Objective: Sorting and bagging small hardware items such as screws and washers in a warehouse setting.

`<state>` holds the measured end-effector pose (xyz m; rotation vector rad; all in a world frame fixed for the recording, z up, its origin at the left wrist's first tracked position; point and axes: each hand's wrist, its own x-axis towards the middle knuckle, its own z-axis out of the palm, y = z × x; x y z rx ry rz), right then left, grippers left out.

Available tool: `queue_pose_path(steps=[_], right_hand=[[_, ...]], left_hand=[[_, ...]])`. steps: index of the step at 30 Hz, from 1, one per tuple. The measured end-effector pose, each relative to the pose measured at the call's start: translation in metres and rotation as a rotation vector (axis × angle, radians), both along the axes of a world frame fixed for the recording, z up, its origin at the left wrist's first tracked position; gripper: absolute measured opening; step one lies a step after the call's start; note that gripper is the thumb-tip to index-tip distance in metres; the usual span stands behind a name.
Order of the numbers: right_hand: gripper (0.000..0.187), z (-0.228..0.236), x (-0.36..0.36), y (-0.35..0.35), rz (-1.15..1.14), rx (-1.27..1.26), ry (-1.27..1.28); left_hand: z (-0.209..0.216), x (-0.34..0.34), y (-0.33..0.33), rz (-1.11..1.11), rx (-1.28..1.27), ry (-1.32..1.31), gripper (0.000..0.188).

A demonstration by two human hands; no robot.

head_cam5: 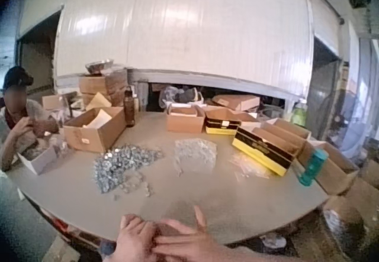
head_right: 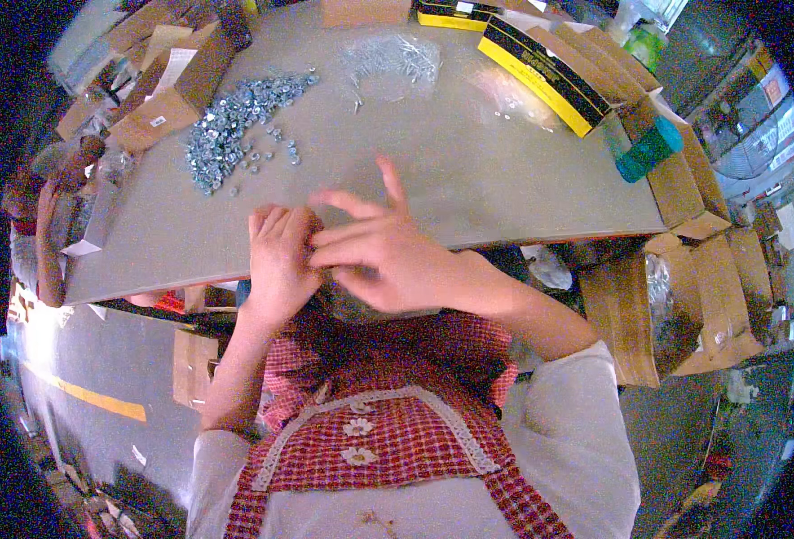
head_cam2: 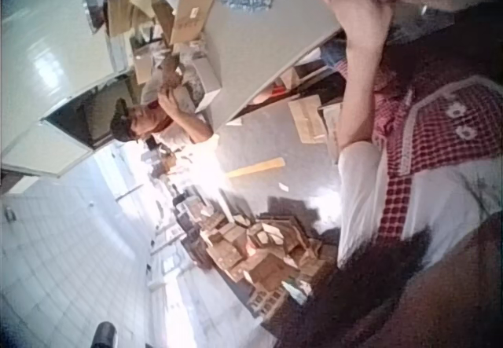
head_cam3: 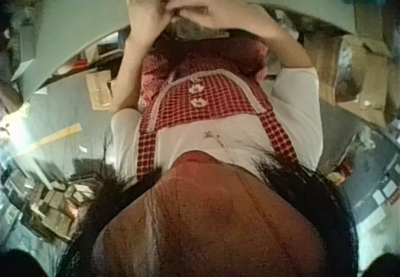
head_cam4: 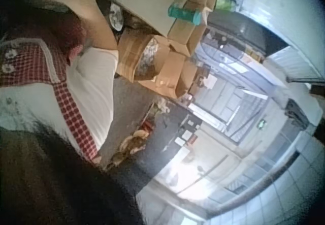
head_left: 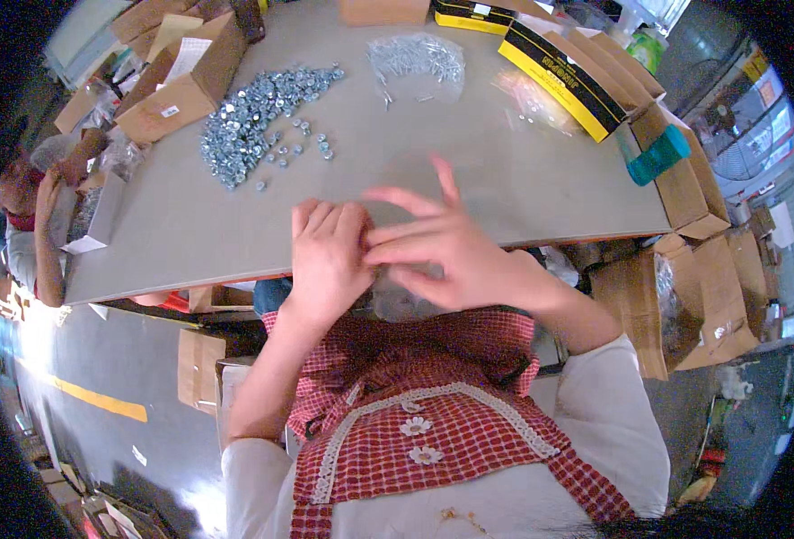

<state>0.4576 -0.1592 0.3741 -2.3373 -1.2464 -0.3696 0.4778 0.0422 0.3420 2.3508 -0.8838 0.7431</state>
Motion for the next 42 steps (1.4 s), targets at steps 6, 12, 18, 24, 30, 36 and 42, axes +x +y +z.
queue_pose_path(steps=[6,12,18,24,30,36,42], right_hand=[[0.029,-0.036,0.133,0.039,-0.115,0.189,0.103],[0.04,-0.075,0.181,0.074,0.05,-0.109,-0.146],[0.041,-0.076,0.148,0.025,0.091,-0.047,0.024],[0.038,-0.064,0.113,-0.012,0.05,0.225,0.403],[0.035,-0.068,0.114,-0.015,-0.019,0.361,0.615],[0.034,-0.054,0.028,-0.016,0.195,0.214,0.565],[0.036,-0.035,0.026,-0.026,0.153,0.333,0.848]], left_hand=[[-0.015,-0.019,0.028,0.24,-0.207,0.347,0.023],[-0.011,-0.064,0.045,0.185,-0.241,0.491,0.024],[-0.079,-0.086,0.046,0.109,-0.219,0.853,0.026],[-0.172,-0.069,-0.01,0.012,-0.32,0.808,0.028],[-0.165,-0.07,-0.047,-0.038,-0.32,0.904,0.043],[-0.17,-0.083,-0.047,-0.2,-0.547,0.955,0.049],[-0.138,-0.085,-0.055,-0.243,-0.816,1.08,0.049]])
